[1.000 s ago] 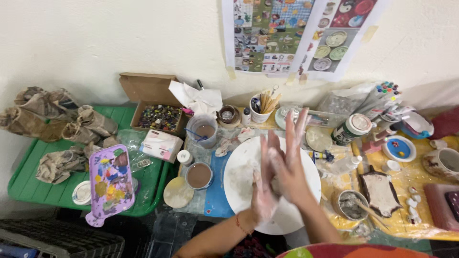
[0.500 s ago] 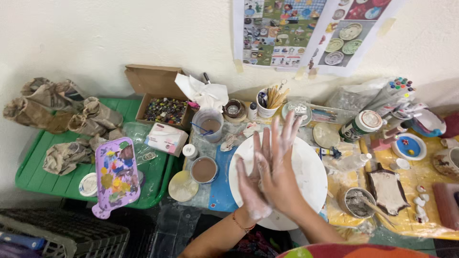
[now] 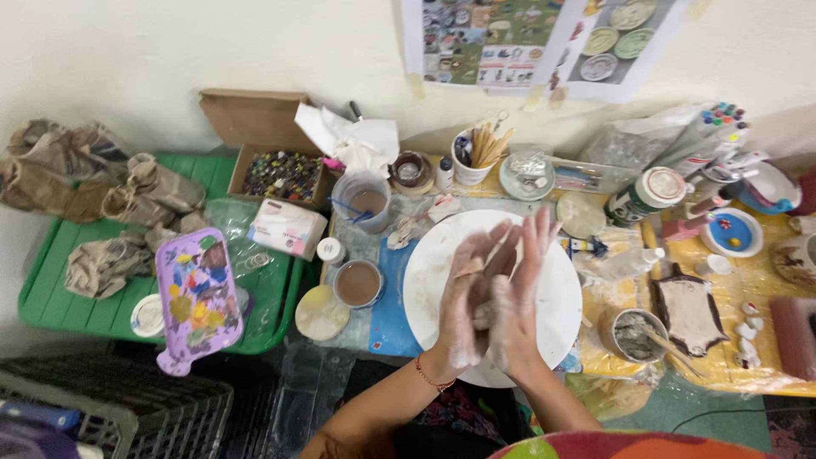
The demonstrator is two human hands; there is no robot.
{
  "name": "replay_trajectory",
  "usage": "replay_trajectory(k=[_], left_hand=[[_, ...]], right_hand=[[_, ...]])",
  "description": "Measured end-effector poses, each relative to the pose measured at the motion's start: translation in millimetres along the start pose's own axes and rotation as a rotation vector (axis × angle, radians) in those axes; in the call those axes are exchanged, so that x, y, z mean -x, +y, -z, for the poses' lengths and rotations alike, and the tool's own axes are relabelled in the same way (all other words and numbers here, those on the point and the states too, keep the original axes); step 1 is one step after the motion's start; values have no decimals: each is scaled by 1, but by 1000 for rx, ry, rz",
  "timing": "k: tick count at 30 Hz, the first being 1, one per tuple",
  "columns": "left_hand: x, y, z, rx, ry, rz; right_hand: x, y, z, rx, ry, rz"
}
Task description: The person molds clay by hand on a circular plate, shaping it into a small vessel. They dip their fingers into water and use a wooden stick to smooth the clay's surface.
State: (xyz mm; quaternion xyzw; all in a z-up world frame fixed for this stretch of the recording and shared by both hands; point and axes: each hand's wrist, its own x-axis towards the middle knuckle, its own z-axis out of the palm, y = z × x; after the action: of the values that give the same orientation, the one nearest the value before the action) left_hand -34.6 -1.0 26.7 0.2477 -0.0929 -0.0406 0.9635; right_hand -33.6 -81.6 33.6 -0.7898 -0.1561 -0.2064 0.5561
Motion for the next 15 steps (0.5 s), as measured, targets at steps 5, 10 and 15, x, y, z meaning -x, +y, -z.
replay_trajectory(k=[5, 10, 15], left_hand=[[5, -16, 22, -12, 23, -20], [14, -32, 37, -155, -55, -83], [2, -19, 25, -355, -186, -186]], right_hand=[[14, 2, -1, -484, 30, -228], [16, 4, -1, -404, 17, -291], [4, -4, 14, 53, -64, 1]])
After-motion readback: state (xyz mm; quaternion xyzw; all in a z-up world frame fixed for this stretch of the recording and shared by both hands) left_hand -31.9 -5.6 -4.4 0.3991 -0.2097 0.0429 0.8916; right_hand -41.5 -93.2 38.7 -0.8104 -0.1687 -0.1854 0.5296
